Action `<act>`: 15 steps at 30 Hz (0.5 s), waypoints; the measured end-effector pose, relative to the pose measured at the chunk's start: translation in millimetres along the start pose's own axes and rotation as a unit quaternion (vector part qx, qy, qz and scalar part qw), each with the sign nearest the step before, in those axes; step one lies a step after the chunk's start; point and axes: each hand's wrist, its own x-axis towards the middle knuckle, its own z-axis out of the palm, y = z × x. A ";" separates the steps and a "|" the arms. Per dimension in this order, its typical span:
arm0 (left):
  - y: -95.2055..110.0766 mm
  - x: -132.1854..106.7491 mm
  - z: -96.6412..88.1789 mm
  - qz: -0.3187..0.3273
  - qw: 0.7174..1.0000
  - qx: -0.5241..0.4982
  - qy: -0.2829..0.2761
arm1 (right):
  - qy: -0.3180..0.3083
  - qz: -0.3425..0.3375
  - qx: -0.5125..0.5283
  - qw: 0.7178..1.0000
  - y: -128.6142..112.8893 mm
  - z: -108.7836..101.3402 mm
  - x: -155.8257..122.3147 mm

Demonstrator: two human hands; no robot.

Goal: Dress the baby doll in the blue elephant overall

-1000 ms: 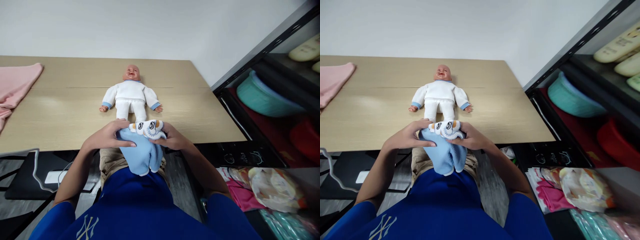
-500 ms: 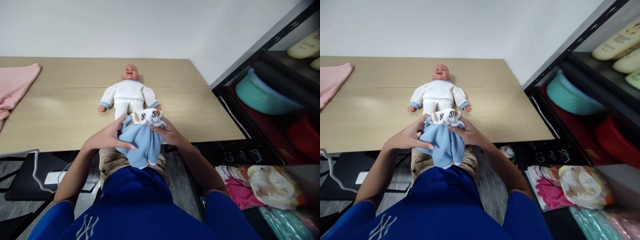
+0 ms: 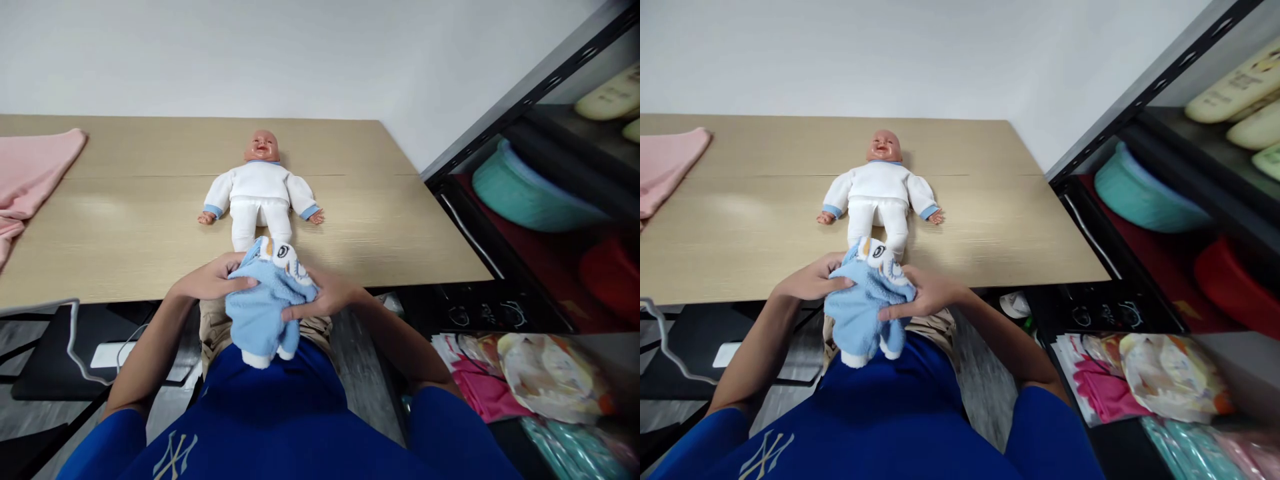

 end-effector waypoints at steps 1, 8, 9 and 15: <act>2.6 -0.2 -0.2 -0.003 0.999 -0.011 -0.038 | 0.021 0.005 0.024 0.999 3.2 1.1 -0.7; -13.5 -5.5 10.2 -0.008 0.988 -0.053 -0.146 | 0.031 0.042 0.162 0.985 34.3 12.0 -7.5; -18.3 -8.3 12.1 -0.002 0.991 -0.062 -0.122 | 0.006 0.037 0.161 0.986 37.4 13.8 -7.0; -26.2 -22.3 23.4 -0.007 0.994 -0.100 -0.032 | -0.083 0.015 0.148 0.985 44.6 18.9 -12.6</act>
